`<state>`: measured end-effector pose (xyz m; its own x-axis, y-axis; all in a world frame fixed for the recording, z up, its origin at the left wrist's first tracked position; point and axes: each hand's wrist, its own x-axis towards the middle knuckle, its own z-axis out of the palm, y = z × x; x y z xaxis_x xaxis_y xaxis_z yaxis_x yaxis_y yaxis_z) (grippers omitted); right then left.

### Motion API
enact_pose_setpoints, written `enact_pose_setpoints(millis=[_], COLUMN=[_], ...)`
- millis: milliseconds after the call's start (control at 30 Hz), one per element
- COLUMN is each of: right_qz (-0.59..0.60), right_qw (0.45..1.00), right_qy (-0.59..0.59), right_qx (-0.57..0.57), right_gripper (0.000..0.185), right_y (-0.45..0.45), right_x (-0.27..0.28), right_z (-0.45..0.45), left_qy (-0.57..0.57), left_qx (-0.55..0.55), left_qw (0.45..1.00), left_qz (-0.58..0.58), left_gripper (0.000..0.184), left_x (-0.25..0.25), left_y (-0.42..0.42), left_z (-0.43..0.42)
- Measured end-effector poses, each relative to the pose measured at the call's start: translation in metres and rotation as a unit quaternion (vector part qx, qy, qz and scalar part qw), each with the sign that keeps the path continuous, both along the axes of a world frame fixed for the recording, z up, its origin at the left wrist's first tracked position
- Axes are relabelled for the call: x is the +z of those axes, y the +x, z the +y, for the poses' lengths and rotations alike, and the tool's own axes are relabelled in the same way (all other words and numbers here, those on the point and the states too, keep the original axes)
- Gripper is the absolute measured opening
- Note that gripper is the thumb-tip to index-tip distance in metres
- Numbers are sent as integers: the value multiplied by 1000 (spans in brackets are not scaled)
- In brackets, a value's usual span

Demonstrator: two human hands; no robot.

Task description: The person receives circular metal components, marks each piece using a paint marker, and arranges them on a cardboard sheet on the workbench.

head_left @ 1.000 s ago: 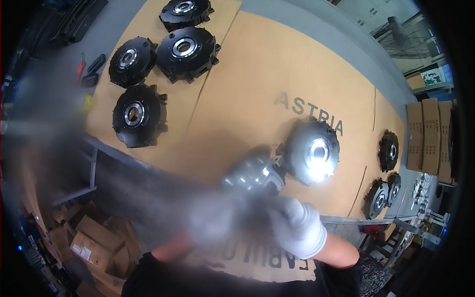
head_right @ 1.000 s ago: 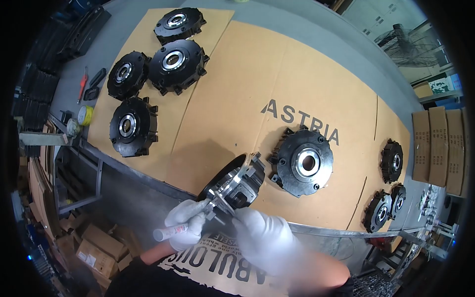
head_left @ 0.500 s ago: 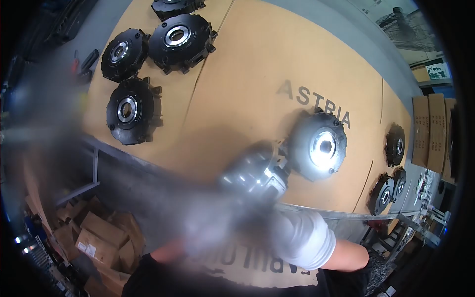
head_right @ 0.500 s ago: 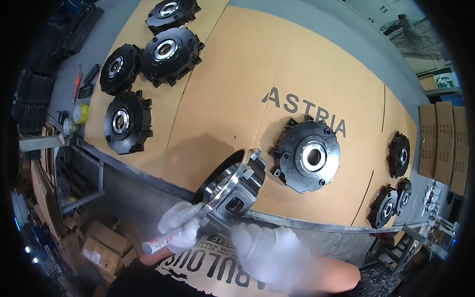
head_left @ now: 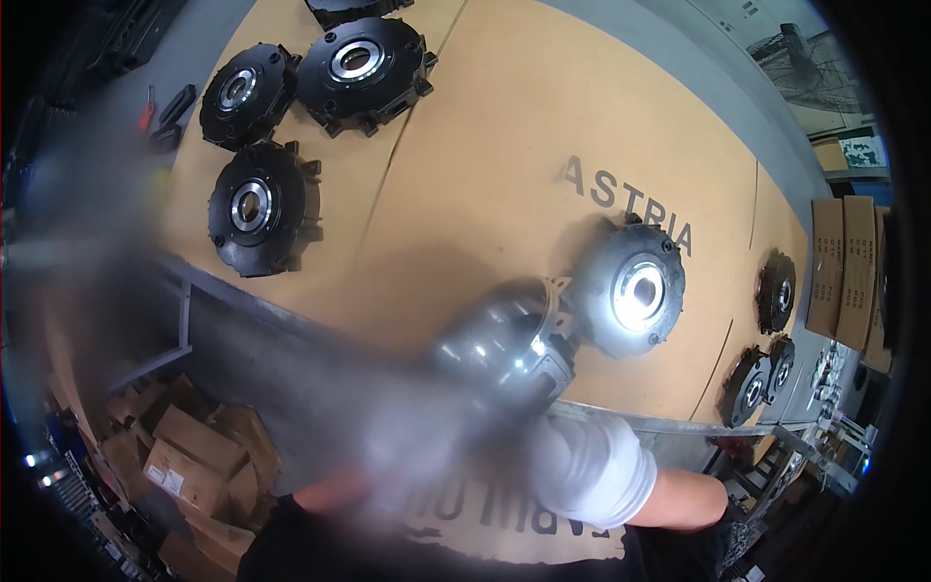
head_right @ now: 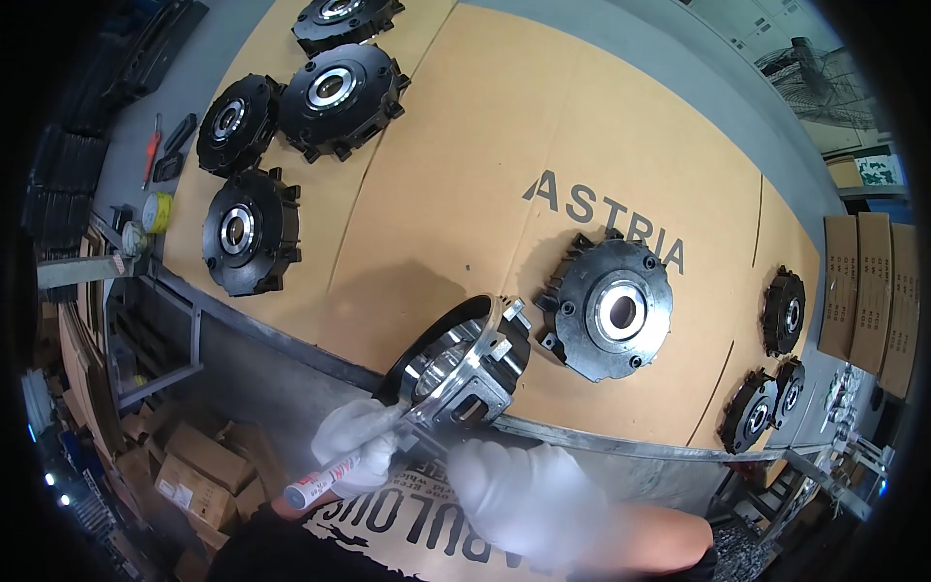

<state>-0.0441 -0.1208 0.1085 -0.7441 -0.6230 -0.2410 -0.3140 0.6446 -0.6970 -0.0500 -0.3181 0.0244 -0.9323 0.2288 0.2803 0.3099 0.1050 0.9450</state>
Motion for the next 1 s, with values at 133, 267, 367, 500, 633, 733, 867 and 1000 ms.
enact_pose_setpoints(millis=[133, 267, 367, 500, 633, 733, 867, 1000], right_qz=[-4, 44, 5, 105, -58, -45, -70, -115], right_qw=[995, 978, 997, 991, 993, 985, 985, 993], right_qy=[-46, -95, -55, 47, 3, -6, 103, -24], right_qx=[92, 180, 49, -61, -107, -165, -121, -14], right_gripper=[30, 29, 26, 25, 12, 11, 14, 24], right_y=[3, 4, -9, 4, -2, 1, -4, -7], right_x=[-15, -15, 9, 4, 8, 6, 13, 20], right_z=[0, 3, 13, 11, 3, -5, -7, 4], left_qy=[19, -26, -51, 5, -2, -46, -10, -27], left_qx=[-9, 5, -18, 1, -2, 3, -17, -10], left_qw=[1000, 1000, 998, 1000, 999, 999, 1000, 1000], left_qz=[-7, -7, -23, -5, -43, -14, -10, -12], left_gripper=[20, 22, 23, 21, 19, 19, 20, 22], left_x=[-3, 3, 2, -2, -3, 1, -4, 2], left_y=[2, -3, -1, 1, 5, 3, 1, -1], left_z=[2, 2, -3, 2, 2, 1, 1, 0])
